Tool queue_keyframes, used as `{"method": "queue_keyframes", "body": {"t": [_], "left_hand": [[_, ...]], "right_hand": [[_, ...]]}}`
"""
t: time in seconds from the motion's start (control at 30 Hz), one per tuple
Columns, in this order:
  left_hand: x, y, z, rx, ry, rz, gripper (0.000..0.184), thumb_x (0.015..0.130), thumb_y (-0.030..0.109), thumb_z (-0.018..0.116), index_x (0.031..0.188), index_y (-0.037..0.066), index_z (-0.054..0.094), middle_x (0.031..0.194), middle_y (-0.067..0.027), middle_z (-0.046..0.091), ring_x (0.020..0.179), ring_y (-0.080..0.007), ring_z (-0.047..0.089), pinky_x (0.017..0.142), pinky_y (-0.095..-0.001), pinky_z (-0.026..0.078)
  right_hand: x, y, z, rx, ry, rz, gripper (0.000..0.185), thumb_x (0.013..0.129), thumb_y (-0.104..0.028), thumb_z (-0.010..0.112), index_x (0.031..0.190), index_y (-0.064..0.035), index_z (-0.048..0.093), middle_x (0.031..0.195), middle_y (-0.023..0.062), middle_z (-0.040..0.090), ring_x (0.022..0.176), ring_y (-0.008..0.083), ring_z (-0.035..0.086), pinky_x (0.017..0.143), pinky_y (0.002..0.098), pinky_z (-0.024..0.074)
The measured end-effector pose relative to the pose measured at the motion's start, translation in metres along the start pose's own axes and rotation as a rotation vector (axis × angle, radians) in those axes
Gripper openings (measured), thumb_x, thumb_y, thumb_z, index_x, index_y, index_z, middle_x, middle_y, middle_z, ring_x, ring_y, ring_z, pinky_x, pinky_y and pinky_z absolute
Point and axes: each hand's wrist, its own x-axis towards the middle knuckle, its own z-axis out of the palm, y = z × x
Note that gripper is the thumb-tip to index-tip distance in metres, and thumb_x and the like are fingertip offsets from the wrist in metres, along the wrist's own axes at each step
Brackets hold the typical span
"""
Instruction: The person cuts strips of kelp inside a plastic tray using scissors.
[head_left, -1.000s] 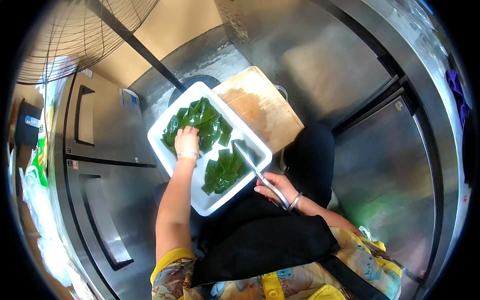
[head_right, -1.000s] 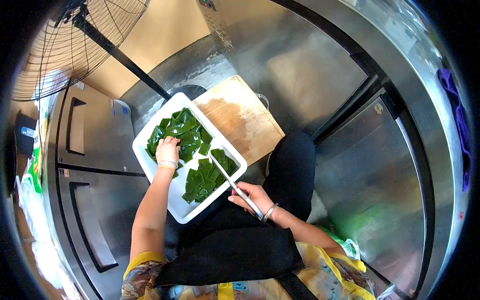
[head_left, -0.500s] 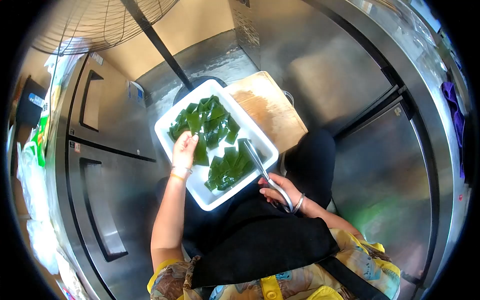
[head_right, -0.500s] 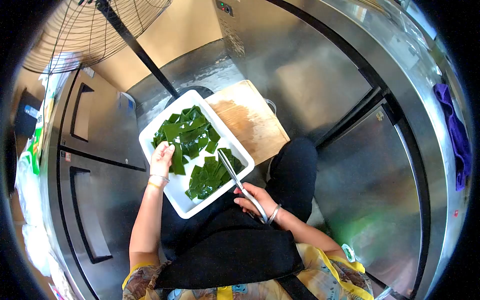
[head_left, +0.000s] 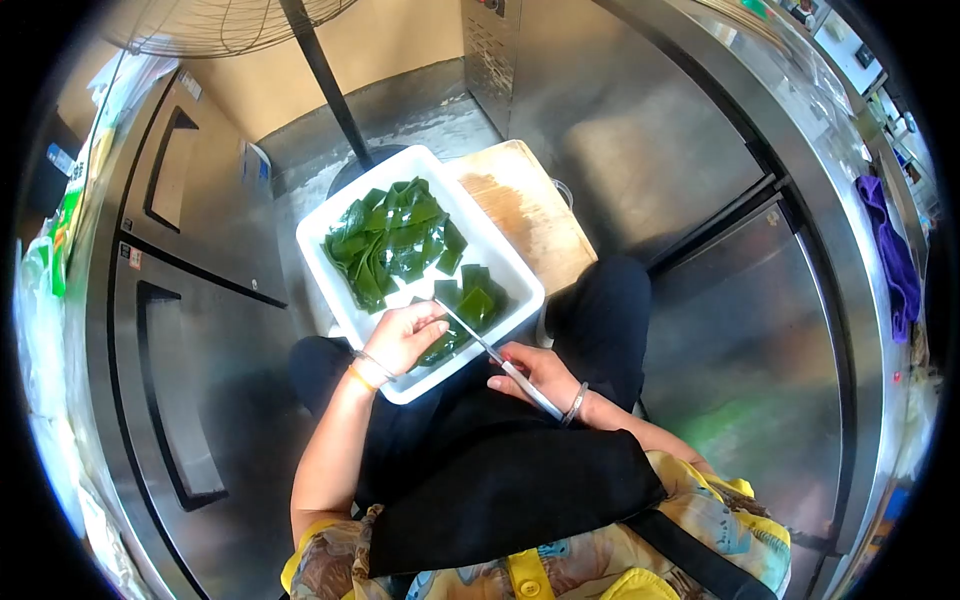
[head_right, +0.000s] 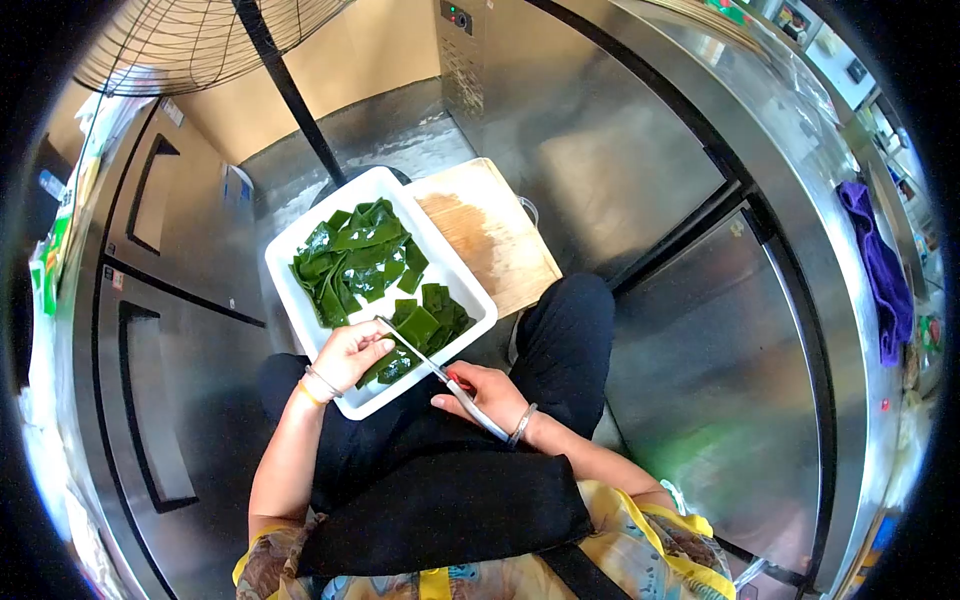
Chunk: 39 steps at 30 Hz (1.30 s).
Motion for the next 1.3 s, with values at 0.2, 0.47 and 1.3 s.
{"method": "queue_keyframes", "body": {"t": [0.2, 0.47, 1.3], "left_hand": [[-0.003, -0.01, 0.006, 0.051, 0.037, -0.016, 0.01, 0.091, 0.01, 0.058, 0.091, 0.001, 0.06, 0.076, 0.0067, 0.054, 0.069, -0.0007, 0.045, 0.061, -0.0184, 0.041], [0.014, -0.063, 0.007, -0.099, 0.27, -0.02, 0.023, 0.092, 0.017, 0.056, 0.109, 0.002, 0.059, 0.097, -0.0028, 0.062, 0.087, -0.009, 0.056, 0.079, -0.0236, 0.044], [0.004, -0.019, 0.004, -0.402, 0.112, -0.064, 0.055, 0.076, -0.015, 0.059, 0.126, 0.006, 0.052, 0.101, 0.0003, 0.052, 0.09, -0.0056, 0.052, 0.077, -0.0194, 0.046]], "right_hand": [[-0.002, 0.005, 0.007, -0.05, 0.045, 0.024, 0.032, 0.078, -0.029, 0.074, 0.085, -0.0037, 0.057, 0.062, 0.0091, 0.055, 0.053, 0.0183, 0.051, 0.054, 0.0302, 0.0448], [-0.003, 0.013, 0.004, -0.086, 0.085, 0.118, 0.03, 0.078, -0.029, 0.074, 0.084, -0.0041, 0.058, 0.062, 0.0109, 0.057, 0.054, 0.0195, 0.057, 0.054, 0.0307, 0.0465], [-0.001, 0.001, -0.003, -0.127, -0.062, 0.054, 0.038, 0.081, -0.041, 0.067, 0.09, -0.0053, 0.059, 0.072, 0.0111, 0.06, 0.065, 0.0275, 0.06, 0.062, 0.0355, 0.0482]]}}
